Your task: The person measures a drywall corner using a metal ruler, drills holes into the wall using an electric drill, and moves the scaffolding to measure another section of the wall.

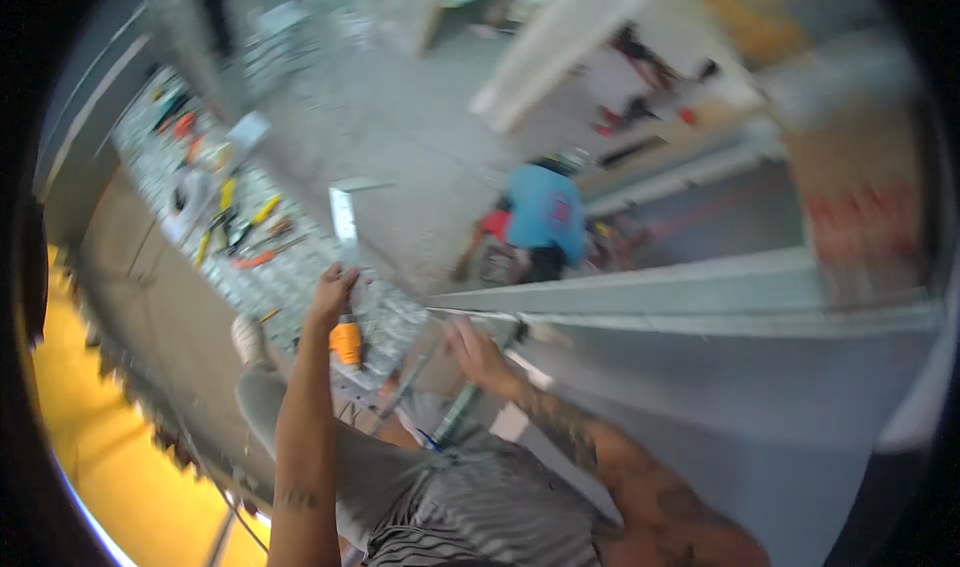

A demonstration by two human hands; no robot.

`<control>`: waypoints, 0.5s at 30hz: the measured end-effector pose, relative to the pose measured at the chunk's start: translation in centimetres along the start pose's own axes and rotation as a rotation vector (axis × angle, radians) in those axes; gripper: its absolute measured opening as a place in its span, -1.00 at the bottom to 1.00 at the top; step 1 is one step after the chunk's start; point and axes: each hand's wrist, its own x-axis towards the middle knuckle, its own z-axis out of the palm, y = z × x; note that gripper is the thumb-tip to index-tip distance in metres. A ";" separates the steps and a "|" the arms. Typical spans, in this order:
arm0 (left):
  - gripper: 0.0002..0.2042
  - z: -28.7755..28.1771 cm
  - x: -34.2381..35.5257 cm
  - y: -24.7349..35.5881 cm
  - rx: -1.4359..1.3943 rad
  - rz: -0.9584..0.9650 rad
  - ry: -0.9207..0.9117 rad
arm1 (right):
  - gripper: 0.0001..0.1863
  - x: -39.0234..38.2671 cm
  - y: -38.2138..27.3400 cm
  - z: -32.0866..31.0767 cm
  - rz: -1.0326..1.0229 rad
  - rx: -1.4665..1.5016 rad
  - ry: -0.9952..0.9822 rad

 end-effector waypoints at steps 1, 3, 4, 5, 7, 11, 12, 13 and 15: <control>-0.74 3.6 -3.6 4.0 -0.003 0.014 -0.158 | -0.79 2.0 -3.6 -3.9 -0.116 0.046 0.159; -0.76 9.3 -10.6 8.6 -0.130 0.078 -0.270 | -0.78 5.5 -8.4 -11.6 -0.379 -0.100 0.372; -0.78 11.3 -13.3 9.7 -0.120 0.115 -0.325 | -0.79 6.2 -13.2 -15.4 -0.454 -0.228 0.379; -0.80 14.8 -16.0 11.0 -0.174 0.173 -0.310 | -0.82 6.9 -16.2 -18.9 -0.541 -0.399 0.446; -0.85 21.5 -20.0 12.2 -0.253 0.233 -0.383 | -0.87 8.2 -18.3 -26.4 -0.730 -0.813 0.416; -0.87 29.1 -23.5 12.5 -0.095 0.400 -0.508 | -0.76 9.3 -18.6 -34.6 -0.171 -1.228 0.017; -0.87 30.3 -24.2 12.6 -0.059 0.383 -0.561 | -0.76 9.7 -18.0 -36.0 -0.173 -1.228 0.029; -0.87 30.9 -24.7 12.7 -0.019 0.362 -0.603 | -0.72 10.2 -17.4 -36.7 -0.048 -1.377 -0.163; -0.87 31.3 -25.4 13.1 -0.108 0.284 -0.611 | -0.68 10.5 -16.6 -37.1 0.071 -1.502 -0.360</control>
